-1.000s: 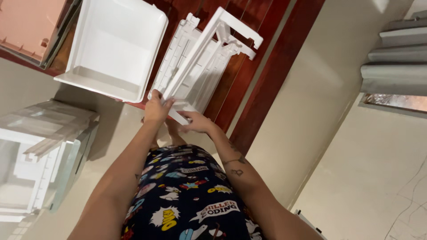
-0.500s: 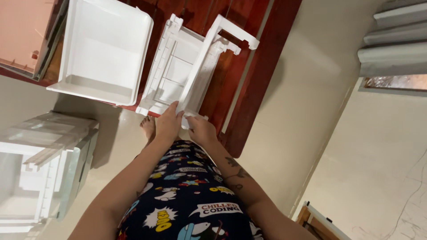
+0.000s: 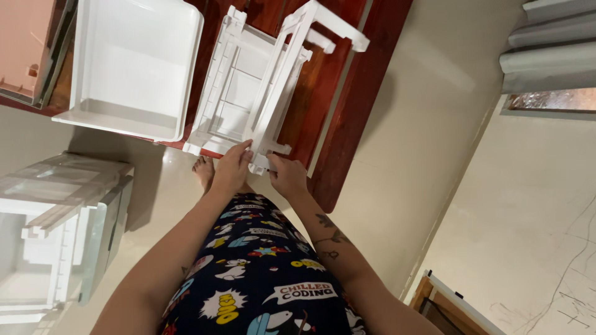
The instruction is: The person disassembles stacked plastic storage containers by removing lids and separating the main bodies from their frames. They place the separated parts on a wooden bench and continue with the next container in the stack.
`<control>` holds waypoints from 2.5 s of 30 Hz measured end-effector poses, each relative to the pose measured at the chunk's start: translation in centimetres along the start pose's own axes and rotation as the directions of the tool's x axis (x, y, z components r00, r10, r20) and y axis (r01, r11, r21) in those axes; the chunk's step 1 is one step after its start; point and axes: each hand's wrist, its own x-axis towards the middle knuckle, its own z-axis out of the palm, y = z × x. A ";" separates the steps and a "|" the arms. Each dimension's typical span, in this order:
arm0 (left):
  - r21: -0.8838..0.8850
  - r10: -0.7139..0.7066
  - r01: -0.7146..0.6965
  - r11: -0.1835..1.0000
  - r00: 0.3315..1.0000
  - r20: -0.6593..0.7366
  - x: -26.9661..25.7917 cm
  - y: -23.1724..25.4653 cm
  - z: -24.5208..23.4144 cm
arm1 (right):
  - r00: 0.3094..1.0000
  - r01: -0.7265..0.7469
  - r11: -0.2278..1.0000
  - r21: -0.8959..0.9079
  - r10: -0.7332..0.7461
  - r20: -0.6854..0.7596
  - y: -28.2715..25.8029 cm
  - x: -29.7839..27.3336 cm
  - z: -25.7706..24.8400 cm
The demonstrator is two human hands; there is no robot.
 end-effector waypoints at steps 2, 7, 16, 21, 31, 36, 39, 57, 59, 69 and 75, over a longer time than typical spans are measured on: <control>-0.016 0.036 -0.036 0.999 0.999 -0.005 0.0 0.1 0.0 | 0.999 -0.033 0.999 0.011 0.033 0.023 0.1 0.1 -0.1; 0.022 0.099 -0.098 0.995 0.994 -0.049 1.0 0.7 0.3 | 0.999 -0.049 0.997 0.059 0.049 -0.003 0.1 2.0 -0.5; -0.030 0.047 -0.053 0.998 0.986 -0.159 2.7 3.3 -1.2 | 0.996 -0.083 0.996 -0.030 0.085 0.040 -0.9 5.4 -2.0; 0.007 -0.078 0.081 0.997 0.978 -0.195 1.8 0.6 -2.3 | 0.995 -0.090 0.996 -0.022 0.091 0.037 -3.6 4.5 0.1; -0.471 -0.722 0.704 0.532 0.668 0.183 -1.2 -12.3 2.2 | 0.993 -0.121 0.991 0.054 0.120 0.023 -4.8 1.1 1.6; -0.830 -0.490 0.542 -0.128 0.693 0.528 -0.7 -11.4 4.0 | 0.980 0.107 0.994 0.024 -0.102 -0.168 -6.3 -1.8 1.4; -0.896 -0.344 0.391 -0.212 0.828 0.443 -0.5 -11.8 5.0 | 0.991 0.078 0.997 0.023 -0.075 -0.114 -6.8 -3.2 1.4; -0.893 -0.573 0.391 -0.224 0.689 0.445 1.3 -14.0 6.1 | 0.996 0.060 0.998 -0.026 -0.058 0.065 -3.2 1.4 4.0; -0.920 -0.501 0.340 -0.195 0.772 0.392 1.5 -14.3 6.3 | 0.995 0.094 0.991 -0.097 -0.090 0.050 -3.4 1.6 3.8; -0.943 -0.758 0.326 0.067 0.631 0.164 0.6 -12.6 6.3 | 0.947 0.168 0.978 -0.127 -0.195 -0.254 -5.4 0.8 1.9; -0.884 -0.686 0.222 0.412 0.714 -0.140 -2.1 -12.7 5.3 | 0.740 0.547 0.813 -0.198 -0.581 -0.340 -6.6 1.0 3.1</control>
